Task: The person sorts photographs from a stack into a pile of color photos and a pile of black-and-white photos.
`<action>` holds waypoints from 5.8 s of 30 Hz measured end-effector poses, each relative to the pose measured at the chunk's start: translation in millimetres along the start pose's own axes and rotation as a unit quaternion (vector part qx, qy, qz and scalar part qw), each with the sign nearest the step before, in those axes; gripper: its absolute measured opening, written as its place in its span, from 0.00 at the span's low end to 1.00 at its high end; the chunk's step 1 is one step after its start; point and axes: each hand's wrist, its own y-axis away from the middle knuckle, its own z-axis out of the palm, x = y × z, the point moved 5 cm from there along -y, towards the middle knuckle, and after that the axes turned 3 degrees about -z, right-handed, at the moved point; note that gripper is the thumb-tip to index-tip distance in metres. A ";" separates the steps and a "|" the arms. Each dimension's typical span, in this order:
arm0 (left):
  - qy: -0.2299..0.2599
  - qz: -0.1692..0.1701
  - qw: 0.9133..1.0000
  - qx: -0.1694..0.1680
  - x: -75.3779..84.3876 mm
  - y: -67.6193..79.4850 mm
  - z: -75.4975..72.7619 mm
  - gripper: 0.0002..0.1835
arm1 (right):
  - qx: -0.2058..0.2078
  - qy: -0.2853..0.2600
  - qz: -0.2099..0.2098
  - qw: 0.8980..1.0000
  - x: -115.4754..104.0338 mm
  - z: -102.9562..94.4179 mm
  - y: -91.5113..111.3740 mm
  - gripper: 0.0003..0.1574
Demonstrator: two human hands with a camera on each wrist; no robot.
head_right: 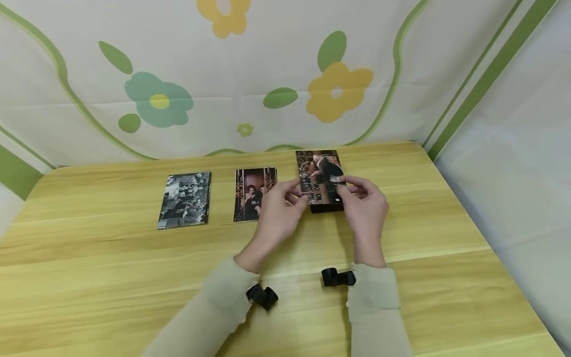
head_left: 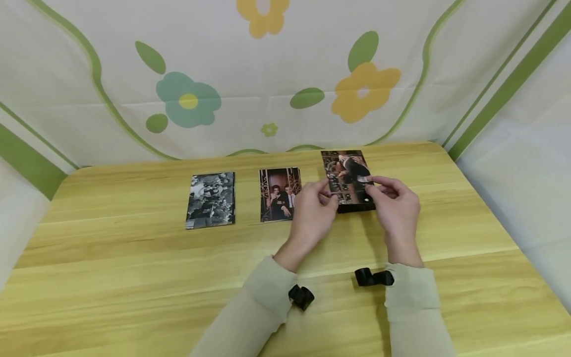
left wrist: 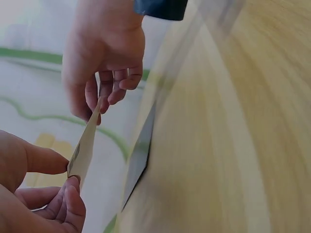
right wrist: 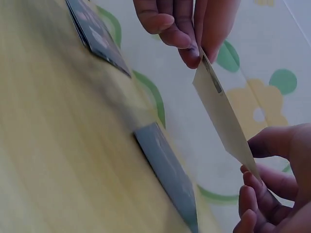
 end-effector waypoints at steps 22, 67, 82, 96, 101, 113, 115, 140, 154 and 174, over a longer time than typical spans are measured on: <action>-0.109 -0.055 0.992 -0.035 -24.5 -15.8 39.7 0.26 | -0.002 0.152 0.009 0.988 34.5 2.9 -17.6 0.21; 0.049 -0.107 0.988 0.098 -37.0 21.1 -91.6 0.19 | -0.169 -0.064 -0.055 0.982 -25.5 77.5 42.5 0.24; 0.068 -0.151 0.977 0.137 -73.0 38.4 -127.7 0.18 | -0.193 -0.079 -0.039 0.977 -19.0 100.1 59.2 0.27; 0.063 -0.173 0.976 0.117 -82.4 34.6 -118.9 0.20 | -0.190 -0.065 -0.030 0.979 -11.6 101.5 55.7 0.26; 0.062 -0.180 0.976 0.110 -82.8 33.5 -118.0 0.20 | -0.188 -0.037 -0.034 0.981 -8.8 103.7 53.8 0.25; 0.017 -0.160 0.983 0.091 -81.7 31.4 -111.1 0.19 | -0.187 0.009 -0.038 0.982 -5.0 106.0 49.7 0.25; 0.008 -0.154 0.984 0.087 -81.0 31.1 -110.4 0.21 | -0.187 0.014 -0.037 0.982 -4.1 106.5 49.3 0.25; -0.068 -0.107 0.990 0.061 -74.1 23.4 -101.7 0.32 | -0.176 0.168 -0.133 0.961 -7.7 112.9 52.7 0.36; -0.077 -0.100 0.990 0.067 -72.5 22.9 -99.4 0.32 | -0.165 0.191 -0.145 0.957 -9.3 112.1 52.8 0.34; -0.048 -0.103 0.988 0.105 -73.9 25.2 -102.2 0.28 | -0.170 0.150 -0.138 0.964 -12.0 114.7 55.2 0.34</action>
